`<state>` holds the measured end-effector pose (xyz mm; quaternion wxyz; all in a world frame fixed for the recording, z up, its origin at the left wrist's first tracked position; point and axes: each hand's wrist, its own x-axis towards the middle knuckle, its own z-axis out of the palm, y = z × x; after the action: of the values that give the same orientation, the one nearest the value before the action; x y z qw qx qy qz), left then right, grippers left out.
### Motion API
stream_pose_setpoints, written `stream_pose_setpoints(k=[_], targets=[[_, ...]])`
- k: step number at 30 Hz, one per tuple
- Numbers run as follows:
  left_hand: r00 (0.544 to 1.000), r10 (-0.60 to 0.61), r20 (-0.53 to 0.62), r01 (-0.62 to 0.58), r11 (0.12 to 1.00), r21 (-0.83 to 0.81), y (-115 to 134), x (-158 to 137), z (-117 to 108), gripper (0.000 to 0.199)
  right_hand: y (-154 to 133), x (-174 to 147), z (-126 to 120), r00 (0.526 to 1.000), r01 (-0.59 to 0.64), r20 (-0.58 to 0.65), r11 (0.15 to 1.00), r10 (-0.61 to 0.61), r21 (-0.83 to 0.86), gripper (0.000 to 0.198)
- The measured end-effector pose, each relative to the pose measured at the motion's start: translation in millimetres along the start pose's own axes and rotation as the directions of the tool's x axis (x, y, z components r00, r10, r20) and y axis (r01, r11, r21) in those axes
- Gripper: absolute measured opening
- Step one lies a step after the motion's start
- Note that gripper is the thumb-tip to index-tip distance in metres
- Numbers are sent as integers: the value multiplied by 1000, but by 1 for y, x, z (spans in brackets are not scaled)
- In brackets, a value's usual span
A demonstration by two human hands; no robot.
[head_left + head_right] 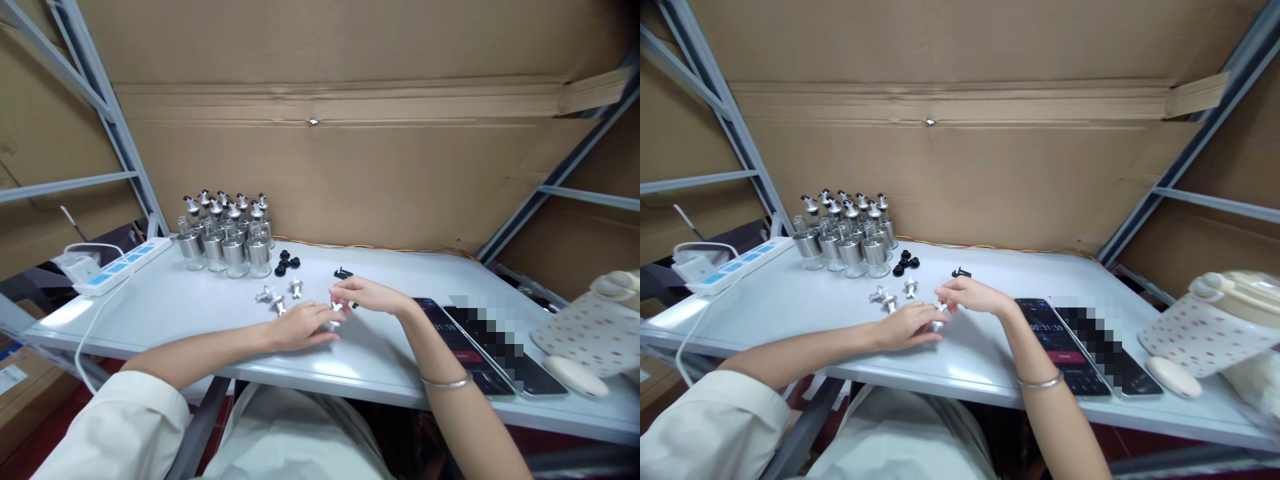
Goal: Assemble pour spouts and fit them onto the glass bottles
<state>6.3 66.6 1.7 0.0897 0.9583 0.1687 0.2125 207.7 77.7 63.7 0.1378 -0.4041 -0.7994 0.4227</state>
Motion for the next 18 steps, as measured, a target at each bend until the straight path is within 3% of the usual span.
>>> stream_pose_setpoints(k=[3,7,11,15,18], targets=[[1000,7,-31,-7,1000,-2,-1,0,1,30,4,-1,-7,987,-12,-162,999,4,-53,41],[998,58,21,-58,998,-1,-3,1,3,29,6,-1,-25,907,-125,-420,968,23,-217,18],[984,130,118,-134,991,29,-3,4,6,29,1,3,-37,922,-143,-387,948,24,-284,11],[992,36,122,-38,999,11,3,15,13,33,6,9,-34,870,-207,-493,900,-10,-384,13],[989,15,150,-13,1000,-15,7,24,20,38,20,9,-35,859,-287,-510,873,52,-394,15]])
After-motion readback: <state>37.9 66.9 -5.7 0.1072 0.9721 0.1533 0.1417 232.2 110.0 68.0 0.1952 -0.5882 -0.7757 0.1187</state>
